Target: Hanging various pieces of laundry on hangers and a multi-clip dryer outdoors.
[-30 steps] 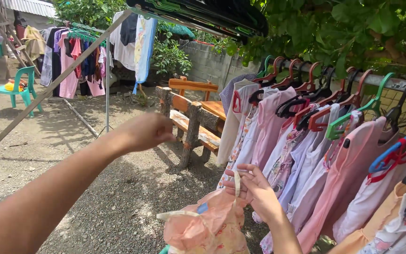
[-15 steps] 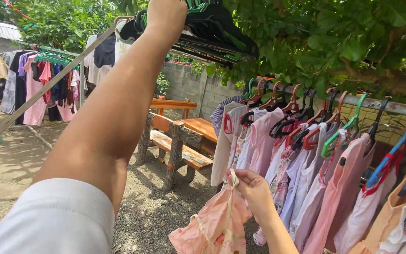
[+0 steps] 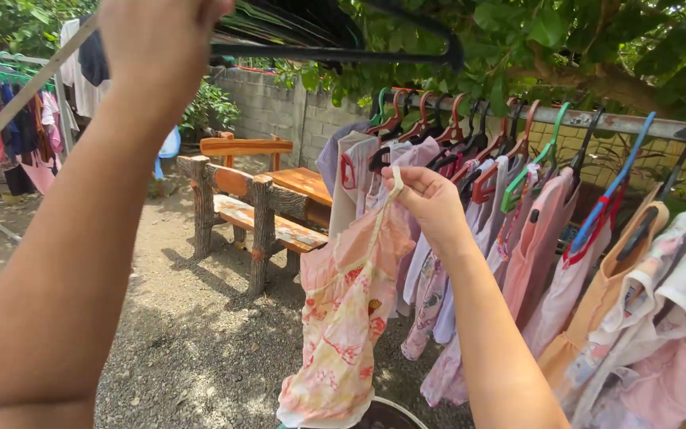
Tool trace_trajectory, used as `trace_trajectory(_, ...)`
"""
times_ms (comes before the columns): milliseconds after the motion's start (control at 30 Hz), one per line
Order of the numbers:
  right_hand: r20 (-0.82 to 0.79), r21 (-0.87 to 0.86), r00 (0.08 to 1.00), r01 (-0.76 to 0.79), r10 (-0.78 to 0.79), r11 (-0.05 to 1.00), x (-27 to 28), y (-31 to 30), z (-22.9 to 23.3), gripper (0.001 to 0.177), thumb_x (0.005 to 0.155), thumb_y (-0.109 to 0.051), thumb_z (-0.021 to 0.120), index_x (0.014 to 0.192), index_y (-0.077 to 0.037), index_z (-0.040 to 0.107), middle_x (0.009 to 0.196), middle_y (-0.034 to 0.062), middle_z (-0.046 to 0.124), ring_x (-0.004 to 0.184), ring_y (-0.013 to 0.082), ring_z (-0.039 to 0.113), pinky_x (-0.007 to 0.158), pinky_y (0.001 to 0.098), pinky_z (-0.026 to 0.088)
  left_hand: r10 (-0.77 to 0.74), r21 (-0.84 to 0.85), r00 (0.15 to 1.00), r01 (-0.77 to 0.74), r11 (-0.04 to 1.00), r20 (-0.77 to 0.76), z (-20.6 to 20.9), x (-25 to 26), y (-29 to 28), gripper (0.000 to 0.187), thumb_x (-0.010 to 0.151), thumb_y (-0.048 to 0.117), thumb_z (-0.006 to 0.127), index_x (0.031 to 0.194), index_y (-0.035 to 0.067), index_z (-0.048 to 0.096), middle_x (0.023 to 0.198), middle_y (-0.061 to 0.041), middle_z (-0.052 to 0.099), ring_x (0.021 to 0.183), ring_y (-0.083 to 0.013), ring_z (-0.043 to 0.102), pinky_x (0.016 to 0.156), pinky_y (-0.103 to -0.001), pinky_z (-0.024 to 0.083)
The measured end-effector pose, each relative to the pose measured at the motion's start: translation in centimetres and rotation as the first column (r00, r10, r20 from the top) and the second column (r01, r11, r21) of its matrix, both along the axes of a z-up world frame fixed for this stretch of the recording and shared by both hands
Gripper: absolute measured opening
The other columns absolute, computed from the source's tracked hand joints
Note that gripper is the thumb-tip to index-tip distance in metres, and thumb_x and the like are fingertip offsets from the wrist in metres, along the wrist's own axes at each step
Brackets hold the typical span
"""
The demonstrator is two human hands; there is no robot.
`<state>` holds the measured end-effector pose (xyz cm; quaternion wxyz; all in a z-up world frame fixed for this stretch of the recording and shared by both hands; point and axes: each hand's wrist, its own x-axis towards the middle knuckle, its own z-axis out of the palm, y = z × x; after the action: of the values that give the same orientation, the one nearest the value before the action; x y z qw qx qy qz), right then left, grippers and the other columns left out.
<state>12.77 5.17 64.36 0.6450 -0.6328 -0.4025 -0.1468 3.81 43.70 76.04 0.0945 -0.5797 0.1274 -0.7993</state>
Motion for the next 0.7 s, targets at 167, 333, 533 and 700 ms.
trace_trajectory(167,-0.117,-0.054,0.993,-0.008,0.001,0.998,0.2,-4.9,-2.7,0.035,0.093,-0.010,0.073,0.124,0.005,0.066,0.121,0.0093,0.074,0.110,0.0132,0.070,0.102,0.0295,0.053,-0.008,-0.213,0.940,-0.069,0.975,-0.342,-20.7,-3.4,4.8,0.018,0.103,0.024,0.067,0.114,0.009,0.069,0.091,-0.007,0.054,0.090,-0.0278,0.055,0.085,-0.039,0.042)
trace_trajectory(333,-0.107,-0.243,0.991,0.058,-0.086,0.968,-0.9,-6.7,-3.4,0.036,0.091,-0.010,0.076,0.123,0.004,0.066,0.118,0.0088,0.074,0.108,0.0139,0.070,0.101,0.0302,0.055,-0.134,-0.396,0.822,-0.118,0.911,-0.553,-31.7,-3.7,1.0,0.019,0.111,0.029,0.074,0.117,0.011,0.075,0.086,-0.005,0.055,0.081,-0.0248,0.053,0.076,-0.037,0.040)
trace_trajectory(533,-0.051,-0.565,0.997,0.020,-0.059,0.825,-5.4,-5.6,-2.3,0.034,0.088,-0.013,0.076,0.118,0.003,0.070,0.109,0.0066,0.075,0.099,0.0098,0.070,0.091,0.0286,0.059,-0.271,-0.454,0.793,-0.008,0.891,-0.546,-31.4,-3.7,-8.1,0.017,0.106,0.030,0.074,0.114,0.016,0.074,0.085,-0.003,0.053,0.083,-0.0247,0.054,0.075,-0.040,0.041)
trace_trajectory(700,0.199,-0.659,0.921,0.379,-0.336,0.650,-8.9,-6.7,-2.0,0.024,0.095,-0.023,0.073,0.095,0.001,0.075,0.074,0.0006,0.067,0.069,0.0053,0.059,0.063,0.0245,0.050,-0.394,-0.464,0.755,0.135,0.875,-0.524,-30.6,-2.7,-11.4,0.021,0.105,0.032,0.074,0.113,0.013,0.075,0.086,-0.003,0.053,0.084,-0.0246,0.054,0.077,-0.040,0.041)
